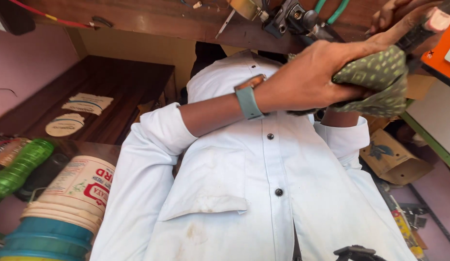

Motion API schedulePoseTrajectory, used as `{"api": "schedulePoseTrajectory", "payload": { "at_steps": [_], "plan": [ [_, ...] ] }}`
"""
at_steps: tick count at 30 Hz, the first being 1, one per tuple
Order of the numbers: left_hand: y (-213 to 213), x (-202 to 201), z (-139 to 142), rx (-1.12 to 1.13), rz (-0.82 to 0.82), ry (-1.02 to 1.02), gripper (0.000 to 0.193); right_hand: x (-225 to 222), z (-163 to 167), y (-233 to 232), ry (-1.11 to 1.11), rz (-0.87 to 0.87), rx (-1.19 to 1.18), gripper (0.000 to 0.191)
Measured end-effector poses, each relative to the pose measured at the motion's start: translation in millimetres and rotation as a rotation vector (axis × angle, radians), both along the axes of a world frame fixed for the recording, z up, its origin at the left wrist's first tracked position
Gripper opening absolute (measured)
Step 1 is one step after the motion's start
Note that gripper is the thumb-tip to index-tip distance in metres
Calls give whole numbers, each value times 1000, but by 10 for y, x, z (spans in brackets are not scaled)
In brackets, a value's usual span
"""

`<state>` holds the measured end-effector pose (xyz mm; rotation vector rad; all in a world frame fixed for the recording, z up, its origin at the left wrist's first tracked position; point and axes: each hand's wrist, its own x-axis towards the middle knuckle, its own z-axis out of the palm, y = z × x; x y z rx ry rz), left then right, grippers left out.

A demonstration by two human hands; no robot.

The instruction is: The person repairs a small electric motor at a cluttered workbench. They handle the motor's lead wires, twist and join wire ends by hand, use a hand tool to cut or strip wire insulation, and reposition the motor while working on its wiring connections.

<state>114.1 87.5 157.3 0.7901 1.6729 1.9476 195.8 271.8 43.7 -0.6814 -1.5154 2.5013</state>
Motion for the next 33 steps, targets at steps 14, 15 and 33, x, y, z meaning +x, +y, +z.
{"api": "schedulePoseTrajectory", "payload": {
  "at_steps": [14, 15, 33],
  "plan": [
    [-567, -375, -159, -299, 371, 339, 45, -477, 654, -336, 172, 100, -957, 32],
    [-811, -522, -215, -287, 417, 346, 36, -512, 542, -280, 176, 125, -992, 29],
    [-1971, -584, -309, -316, 816, -172, 27, -1925, 281, -622, -179, 505, 229, 29]
  ]
}}
